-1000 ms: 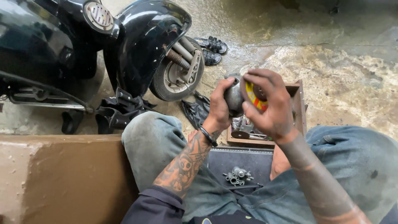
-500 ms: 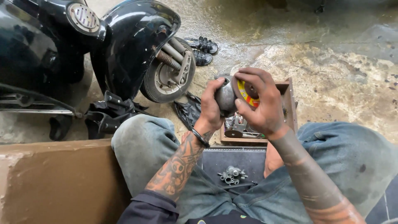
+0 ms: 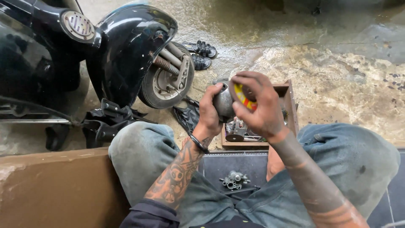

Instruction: The person is manually sanding a metal motorcycle engine component using sandpaper to clean or smooth its surface.

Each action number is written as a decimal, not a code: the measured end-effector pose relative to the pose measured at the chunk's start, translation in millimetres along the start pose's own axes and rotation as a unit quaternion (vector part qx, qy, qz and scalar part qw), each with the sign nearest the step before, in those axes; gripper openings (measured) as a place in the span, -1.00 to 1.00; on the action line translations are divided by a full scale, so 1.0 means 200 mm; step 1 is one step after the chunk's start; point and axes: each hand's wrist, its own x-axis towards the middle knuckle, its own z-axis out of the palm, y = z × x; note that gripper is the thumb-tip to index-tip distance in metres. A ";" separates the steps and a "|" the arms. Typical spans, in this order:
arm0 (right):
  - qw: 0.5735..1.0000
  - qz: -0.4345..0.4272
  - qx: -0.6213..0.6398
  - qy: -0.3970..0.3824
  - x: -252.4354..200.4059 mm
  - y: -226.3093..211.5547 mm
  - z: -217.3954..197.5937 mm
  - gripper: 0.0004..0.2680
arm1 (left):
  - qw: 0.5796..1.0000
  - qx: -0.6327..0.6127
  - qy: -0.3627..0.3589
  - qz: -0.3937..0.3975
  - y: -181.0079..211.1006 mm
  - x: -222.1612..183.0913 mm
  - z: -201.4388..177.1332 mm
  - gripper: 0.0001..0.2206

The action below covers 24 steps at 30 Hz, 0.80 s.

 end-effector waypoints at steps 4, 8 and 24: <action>0.999 -0.027 0.032 -0.009 0.00 -0.13 -0.03 -0.59 | 1.000 0.013 -0.003 0.007 0.02 -0.01 0.03 -0.70; 0.999 -0.034 0.034 -0.011 -0.01 -0.08 -0.01 -0.59 | 1.000 0.008 0.004 0.002 0.02 -0.01 0.02 -0.71; 1.000 -0.017 0.002 0.005 0.01 -0.04 0.01 -0.61 | 1.000 0.008 0.001 0.005 -0.01 0.03 -0.03 -0.74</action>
